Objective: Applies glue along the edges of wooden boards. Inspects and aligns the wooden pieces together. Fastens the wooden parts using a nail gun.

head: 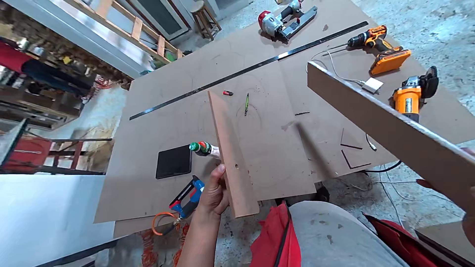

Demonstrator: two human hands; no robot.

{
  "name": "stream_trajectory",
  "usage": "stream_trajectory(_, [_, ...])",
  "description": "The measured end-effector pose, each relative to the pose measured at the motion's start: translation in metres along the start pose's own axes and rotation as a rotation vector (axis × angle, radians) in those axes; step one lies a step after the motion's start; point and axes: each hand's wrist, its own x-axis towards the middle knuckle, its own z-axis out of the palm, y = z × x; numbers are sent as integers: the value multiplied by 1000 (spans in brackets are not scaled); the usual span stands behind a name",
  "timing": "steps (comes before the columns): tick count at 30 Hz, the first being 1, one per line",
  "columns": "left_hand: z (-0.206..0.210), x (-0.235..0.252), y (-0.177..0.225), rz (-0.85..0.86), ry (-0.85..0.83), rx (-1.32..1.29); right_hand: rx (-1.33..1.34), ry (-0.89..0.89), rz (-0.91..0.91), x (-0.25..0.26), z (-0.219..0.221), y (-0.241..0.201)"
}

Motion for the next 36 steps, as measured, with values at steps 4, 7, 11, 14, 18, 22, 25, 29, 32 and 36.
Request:
stream_trajectory(4, [22, -13, -27, -124, 107, -87, -217, -273, -182, -3, 22, 2])
stream_trajectory(7, [37, -30, -40, -236, 114, -65, -304, -402, -267, -4, 37, -10])
stream_trajectory(11, [45, -53, -39, -270, 68, -11, -361, -587, -335, 3, 45, -23])
stream_trajectory(14, [46, -62, -31, -233, 82, 134, -388, -690, -364, 7, 49, -24])
stream_trajectory(18, [31, -68, -22, -33, 169, 719, -426, -781, -406, 14, 56, -25])
stream_trajectory(22, [-8, -68, -18, 498, -6, 926, -485, -799, -429, 30, 68, -38])
stream_trajectory(25, [-28, -64, -9, 588, -347, 684, -581, -743, -509, 50, 88, -65])
stream_trajectory(29, [-31, -55, 4, 595, -424, 662, -592, -675, -595, 80, 125, -105])
stream_trajectory(32, [-25, -46, 22, 636, -429, 575, -554, -673, -636, 93, 155, -124])
stream_trajectory(36, [-28, -39, 40, 634, -353, 337, -533, -651, -697, 95, 195, -137])
